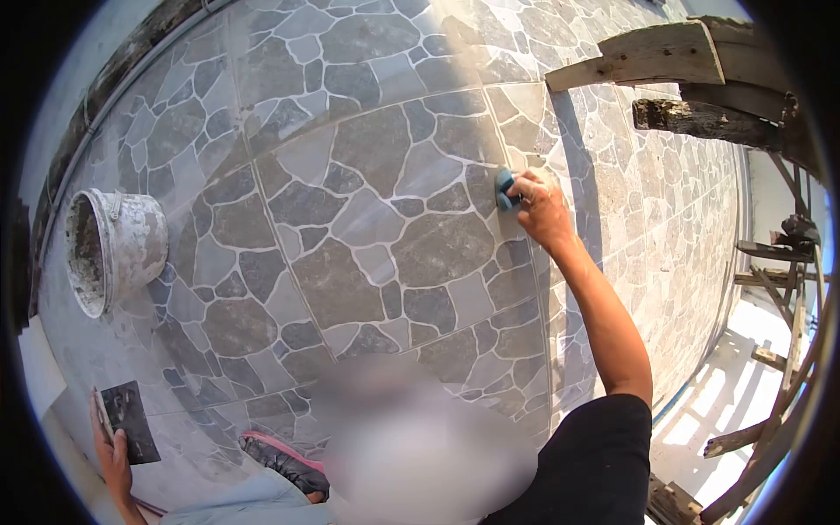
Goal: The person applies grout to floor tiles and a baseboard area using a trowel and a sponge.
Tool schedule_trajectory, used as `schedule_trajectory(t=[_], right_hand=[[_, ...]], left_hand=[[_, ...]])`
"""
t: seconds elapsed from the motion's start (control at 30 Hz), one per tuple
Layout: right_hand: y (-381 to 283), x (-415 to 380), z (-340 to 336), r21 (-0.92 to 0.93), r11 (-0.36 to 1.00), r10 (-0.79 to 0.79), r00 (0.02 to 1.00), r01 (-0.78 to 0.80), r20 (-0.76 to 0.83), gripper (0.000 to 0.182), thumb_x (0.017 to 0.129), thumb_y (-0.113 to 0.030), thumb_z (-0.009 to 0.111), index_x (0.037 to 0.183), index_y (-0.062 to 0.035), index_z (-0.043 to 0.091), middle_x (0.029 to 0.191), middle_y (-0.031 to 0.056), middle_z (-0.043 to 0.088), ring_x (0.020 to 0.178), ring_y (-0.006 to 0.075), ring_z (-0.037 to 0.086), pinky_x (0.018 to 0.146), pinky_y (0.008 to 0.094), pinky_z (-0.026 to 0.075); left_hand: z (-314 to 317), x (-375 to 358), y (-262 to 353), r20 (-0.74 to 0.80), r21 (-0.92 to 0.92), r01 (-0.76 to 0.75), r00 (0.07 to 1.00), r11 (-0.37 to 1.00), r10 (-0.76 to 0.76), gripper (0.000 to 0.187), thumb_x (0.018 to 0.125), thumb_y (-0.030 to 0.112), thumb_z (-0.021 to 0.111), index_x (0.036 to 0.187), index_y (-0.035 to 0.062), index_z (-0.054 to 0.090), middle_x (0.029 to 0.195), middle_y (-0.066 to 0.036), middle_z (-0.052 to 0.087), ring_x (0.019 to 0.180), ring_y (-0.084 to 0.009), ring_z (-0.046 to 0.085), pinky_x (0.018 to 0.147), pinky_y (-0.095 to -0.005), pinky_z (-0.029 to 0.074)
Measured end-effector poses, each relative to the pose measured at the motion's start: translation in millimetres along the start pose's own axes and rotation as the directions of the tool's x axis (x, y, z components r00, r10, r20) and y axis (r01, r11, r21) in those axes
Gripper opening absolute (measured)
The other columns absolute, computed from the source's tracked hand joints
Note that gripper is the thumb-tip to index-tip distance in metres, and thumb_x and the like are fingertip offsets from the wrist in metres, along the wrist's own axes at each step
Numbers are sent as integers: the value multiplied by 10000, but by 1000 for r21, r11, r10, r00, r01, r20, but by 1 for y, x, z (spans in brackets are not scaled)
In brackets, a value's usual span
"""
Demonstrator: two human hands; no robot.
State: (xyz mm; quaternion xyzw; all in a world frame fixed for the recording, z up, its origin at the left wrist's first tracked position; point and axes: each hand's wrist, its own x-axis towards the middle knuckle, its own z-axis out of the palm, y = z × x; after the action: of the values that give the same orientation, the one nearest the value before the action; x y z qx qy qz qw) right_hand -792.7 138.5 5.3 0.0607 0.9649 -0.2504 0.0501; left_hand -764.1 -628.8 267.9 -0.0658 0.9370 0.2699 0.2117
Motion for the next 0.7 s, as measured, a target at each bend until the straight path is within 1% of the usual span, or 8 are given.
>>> schedule_trajectory(t=[0.13,0.23,0.4,0.43,0.47,0.57,0.63,0.7], right_hand=[[3,-103,2,-79,996,44,998,-40,49,369,660,151,599,927,-71,724,1024,124,695,986,340,663,826,392,524],[3,-9,6,30,998,-45,986,51,-161,389,685,141,615,977,-85,740,979,124,688,963,349,649,851,410,510],[29,224,18,-213,977,-90,941,20,-325,413,819,-96,656,1210,-214,714,1132,103,698,1065,313,661,971,420,531],[13,230,13,-295,955,-120,939,21,-321,487,757,-13,617,1210,-162,715,1111,146,691,1022,333,670,965,384,525],[43,247,36,-232,969,12,954,-85,-299,264,823,-151,582,1044,-95,715,997,190,723,910,377,706,801,484,571],[8,146,10,-292,952,-164,958,91,-236,434,763,-3,623,1163,-138,725,1088,138,673,1014,346,657,928,401,523],[11,53,5,-186,982,-56,993,36,-105,373,746,0,685,1080,-159,729,1026,104,663,1005,330,655,903,407,532],[19,-72,14,-132,983,-142,982,125,-128,356,665,81,672,980,-82,705,965,124,631,957,344,633,833,417,516]], left_hand=[[-24,-21,-21,-30,91,57,998,994,-54,721,897,138,487,1550,-55,248,1621,-175,269,1504,-275,228,1225,-372,121],[-22,-25,-16,-14,125,32,999,992,-31,716,898,123,481,1550,-56,247,1622,-176,270,1510,-274,221,1226,-377,121],[13,9,29,30,94,-75,997,993,72,710,864,-5,427,1548,-62,246,1613,-199,282,1498,-288,260,1218,-376,155],[17,15,37,67,168,-109,993,980,99,695,876,-17,419,1550,-50,254,1602,-215,302,1488,-297,291,1213,-379,180],[20,17,50,87,174,-111,991,979,97,695,876,-17,419,1550,-50,254,1602,-215,302,1488,-297,291,1213,-379,180],[30,23,81,232,368,-266,954,891,189,695,872,-59,399,1554,-21,271,1573,-238,351,1459,-324,359,1189,-390,250],[33,25,85,205,458,-371,928,808,310,708,863,-79,398,1557,4,283,1550,-240,388,1414,-356,428,1157,-396,308],[40,23,88,225,363,-385,920,848,322,719,853,-85,397,1558,6,284,1551,-228,395,1406,-361,438,1156,-400,312]])
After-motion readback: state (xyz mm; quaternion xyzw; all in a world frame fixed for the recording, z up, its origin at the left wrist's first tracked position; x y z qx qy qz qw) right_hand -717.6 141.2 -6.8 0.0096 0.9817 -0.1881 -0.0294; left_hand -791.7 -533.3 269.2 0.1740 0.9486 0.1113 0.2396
